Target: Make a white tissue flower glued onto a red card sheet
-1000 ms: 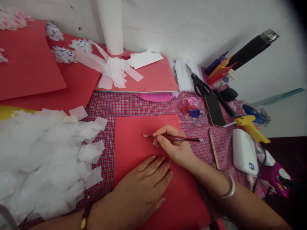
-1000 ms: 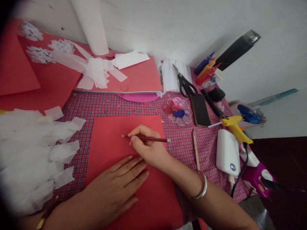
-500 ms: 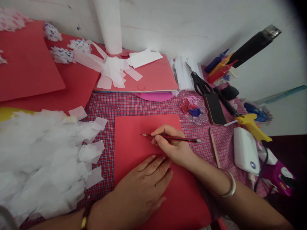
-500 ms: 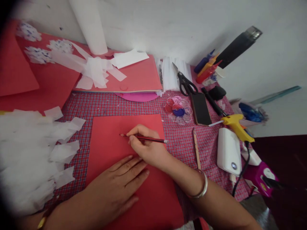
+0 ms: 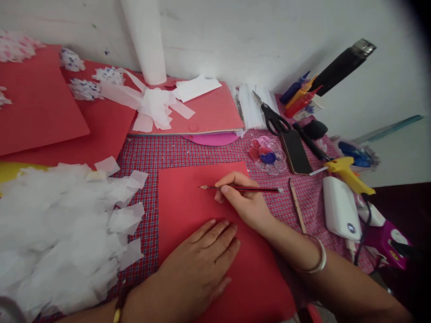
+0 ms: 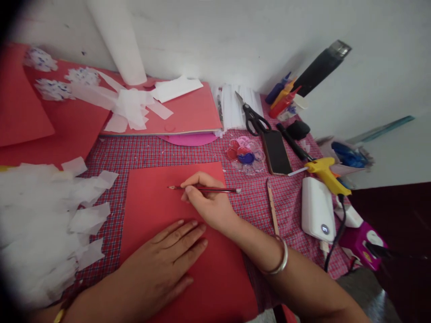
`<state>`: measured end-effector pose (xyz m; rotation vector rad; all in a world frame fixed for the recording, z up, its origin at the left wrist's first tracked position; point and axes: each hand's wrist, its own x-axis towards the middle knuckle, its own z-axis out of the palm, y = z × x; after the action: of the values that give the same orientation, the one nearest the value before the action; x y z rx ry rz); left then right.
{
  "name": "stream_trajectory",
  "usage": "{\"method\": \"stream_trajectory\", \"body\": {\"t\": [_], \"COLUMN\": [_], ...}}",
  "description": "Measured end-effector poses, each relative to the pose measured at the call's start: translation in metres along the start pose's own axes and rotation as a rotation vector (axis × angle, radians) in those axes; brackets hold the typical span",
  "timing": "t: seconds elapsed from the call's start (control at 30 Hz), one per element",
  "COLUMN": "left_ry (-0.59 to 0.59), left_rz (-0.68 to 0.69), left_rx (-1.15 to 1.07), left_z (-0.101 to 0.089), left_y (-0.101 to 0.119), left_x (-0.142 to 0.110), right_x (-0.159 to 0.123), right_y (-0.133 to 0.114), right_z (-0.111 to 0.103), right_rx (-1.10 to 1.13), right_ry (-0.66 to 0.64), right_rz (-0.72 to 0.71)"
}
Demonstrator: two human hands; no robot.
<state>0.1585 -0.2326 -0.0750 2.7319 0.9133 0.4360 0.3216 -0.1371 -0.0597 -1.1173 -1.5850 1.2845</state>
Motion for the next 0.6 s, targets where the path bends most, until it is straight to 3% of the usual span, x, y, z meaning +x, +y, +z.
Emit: {"method": "stream_trajectory", "body": {"t": [0.17,0.4,0.5,0.6], "left_ry": [0.002,0.033,0.022,0.001], "left_rz": [0.013,0.040,0.062,0.063], "left_rx": [0.005,0.056,0.074,0.081], "left_z": [0.002,0.005,0.006,0.006], "left_y": [-0.002,-0.003,-0.003,-0.005], "left_x": [-0.001,-0.001,0.001,0.002], "right_x": [0.002,0.000,-0.003,0.002], "right_y": [0.001,0.006,-0.002,-0.012], "right_z": [0.000,0.001,-0.004,-0.015], "right_rx": [-0.037,0.002,0.025,-0.100], "right_ry": [0.058,-0.019,-0.086,-0.088], "right_rz": [-0.056,-0.071,-0.134,-0.235]}}
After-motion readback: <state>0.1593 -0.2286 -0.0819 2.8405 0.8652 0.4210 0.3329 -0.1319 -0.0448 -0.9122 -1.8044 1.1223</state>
